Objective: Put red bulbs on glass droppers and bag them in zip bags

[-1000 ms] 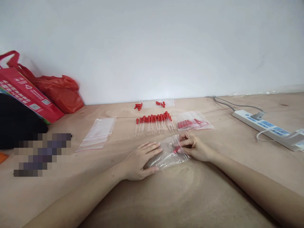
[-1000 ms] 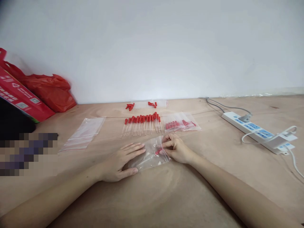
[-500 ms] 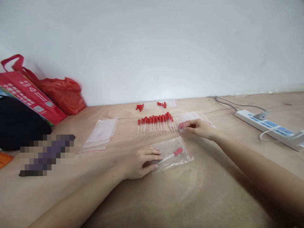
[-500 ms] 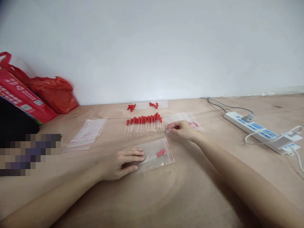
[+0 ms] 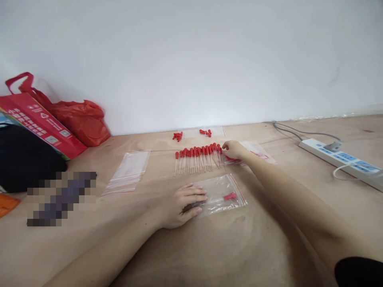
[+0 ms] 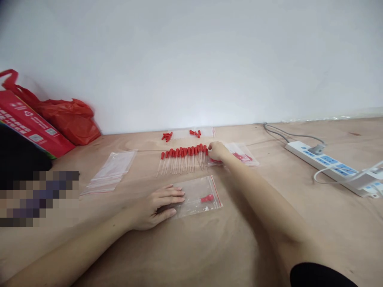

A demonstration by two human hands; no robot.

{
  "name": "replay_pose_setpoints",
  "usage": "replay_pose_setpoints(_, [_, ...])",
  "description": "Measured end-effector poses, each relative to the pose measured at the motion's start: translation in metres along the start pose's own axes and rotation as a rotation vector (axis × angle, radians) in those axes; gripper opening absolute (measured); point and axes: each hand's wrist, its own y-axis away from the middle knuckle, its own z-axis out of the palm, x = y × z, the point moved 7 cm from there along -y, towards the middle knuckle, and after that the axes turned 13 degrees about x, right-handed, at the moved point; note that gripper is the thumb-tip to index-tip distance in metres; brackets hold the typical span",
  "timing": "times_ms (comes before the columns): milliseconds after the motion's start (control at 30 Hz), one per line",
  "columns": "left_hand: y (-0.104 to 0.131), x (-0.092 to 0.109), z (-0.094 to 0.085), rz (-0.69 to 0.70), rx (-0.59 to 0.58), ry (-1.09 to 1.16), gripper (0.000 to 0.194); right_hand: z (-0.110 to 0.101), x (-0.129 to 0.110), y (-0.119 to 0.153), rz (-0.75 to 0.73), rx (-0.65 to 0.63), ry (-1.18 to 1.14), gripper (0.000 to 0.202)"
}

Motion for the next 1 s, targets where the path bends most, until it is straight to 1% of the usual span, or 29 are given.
replay_pose_setpoints(100, [-0.001,0.001,-0.001,-0.013,-0.003,0.002,0.033,-0.002,0.015,0.000,0.023,-0.008,0.017,0.037])
replay_pose_setpoints(167, [-0.002,0.001,-0.001,-0.015,0.006,0.013,0.032,-0.003,0.017,-0.001,0.037,-0.010,0.001,0.039])
replay_pose_setpoints(233, [-0.002,0.001,-0.001,-0.011,0.017,0.022,0.032,-0.003,0.013,-0.003,0.054,-0.005,-0.024,0.037])
replay_pose_setpoints(333, [-0.001,0.000,0.000,-0.012,0.021,0.021,0.032,0.002,0.004,-0.004,0.093,-0.008,-0.052,0.029])
replay_pose_setpoints(467, [-0.001,0.000,0.000,-0.009,0.019,0.017,0.032,0.010,-0.005,-0.004,0.179,-0.010,-0.072,0.019])
replay_pose_setpoints(567, [-0.002,0.001,-0.001,-0.006,0.023,0.020,0.032,0.013,-0.008,-0.005,0.236,0.012,-0.106,0.020])
replay_pose_setpoints(633, [-0.002,0.001,-0.001,-0.008,0.025,0.022,0.032,0.011,-0.008,-0.007,0.260,0.043,-0.146,0.024])
replay_pose_setpoints(700, [-0.002,0.002,-0.001,-0.010,0.022,0.021,0.032,0.005,-0.006,-0.007,0.275,0.080,-0.202,0.030])
replay_pose_setpoints(767, [-0.002,0.002,0.000,-0.012,0.014,0.017,0.032,-0.006,-0.002,-0.004,0.274,0.114,-0.279,0.031])
replay_pose_setpoints(833, [-0.002,0.002,0.000,-0.016,0.006,0.013,0.032,-0.021,0.005,0.004,0.258,0.138,-0.358,0.030])
replay_pose_setpoints(900, [-0.002,0.001,0.001,-0.024,-0.001,0.009,0.033,-0.037,0.015,0.019,0.239,0.162,-0.463,0.030])
replay_pose_setpoints(933, [-0.002,0.001,0.001,-0.028,-0.003,0.007,0.033,-0.044,0.021,0.029,0.232,0.179,-0.529,0.029])
replay_pose_setpoints(1000, [-0.002,0.000,0.001,-0.026,-0.004,0.004,0.033,-0.056,0.035,0.050,0.236,0.261,-0.832,0.027])
